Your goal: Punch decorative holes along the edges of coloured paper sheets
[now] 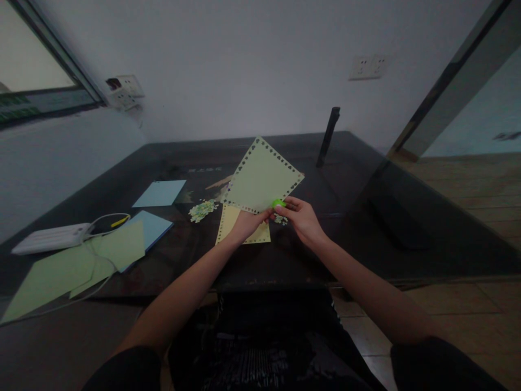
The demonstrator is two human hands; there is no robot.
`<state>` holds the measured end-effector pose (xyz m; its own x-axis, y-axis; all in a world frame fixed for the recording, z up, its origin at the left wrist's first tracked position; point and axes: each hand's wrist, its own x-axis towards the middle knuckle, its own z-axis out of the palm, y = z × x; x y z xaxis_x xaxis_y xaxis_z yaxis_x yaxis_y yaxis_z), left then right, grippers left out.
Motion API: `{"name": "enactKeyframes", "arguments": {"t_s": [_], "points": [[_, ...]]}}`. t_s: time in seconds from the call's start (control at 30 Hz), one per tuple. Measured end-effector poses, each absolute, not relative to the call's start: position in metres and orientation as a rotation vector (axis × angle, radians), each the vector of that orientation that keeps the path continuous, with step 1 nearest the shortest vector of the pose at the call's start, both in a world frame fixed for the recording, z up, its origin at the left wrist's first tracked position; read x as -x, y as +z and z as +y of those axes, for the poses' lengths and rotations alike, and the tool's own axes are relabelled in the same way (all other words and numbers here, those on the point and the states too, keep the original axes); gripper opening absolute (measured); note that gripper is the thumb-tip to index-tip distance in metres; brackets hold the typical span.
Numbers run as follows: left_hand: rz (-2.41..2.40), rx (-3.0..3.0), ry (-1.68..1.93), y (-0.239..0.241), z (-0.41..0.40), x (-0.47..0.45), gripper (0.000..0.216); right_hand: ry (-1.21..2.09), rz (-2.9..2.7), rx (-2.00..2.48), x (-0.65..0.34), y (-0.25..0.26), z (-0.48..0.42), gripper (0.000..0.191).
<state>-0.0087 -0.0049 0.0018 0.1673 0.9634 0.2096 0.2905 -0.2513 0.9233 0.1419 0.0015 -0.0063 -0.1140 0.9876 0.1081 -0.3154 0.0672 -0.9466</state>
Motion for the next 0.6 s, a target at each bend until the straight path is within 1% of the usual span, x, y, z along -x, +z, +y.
{"name": "enactKeyframes", "arguments": {"t_s": [0.6], "points": [[1.185,-1.718,1.096,-0.0023,-0.001,0.0098,0.029,1.332,-1.124,0.866,-0.1406,-0.009,0.002,0.029]]}}
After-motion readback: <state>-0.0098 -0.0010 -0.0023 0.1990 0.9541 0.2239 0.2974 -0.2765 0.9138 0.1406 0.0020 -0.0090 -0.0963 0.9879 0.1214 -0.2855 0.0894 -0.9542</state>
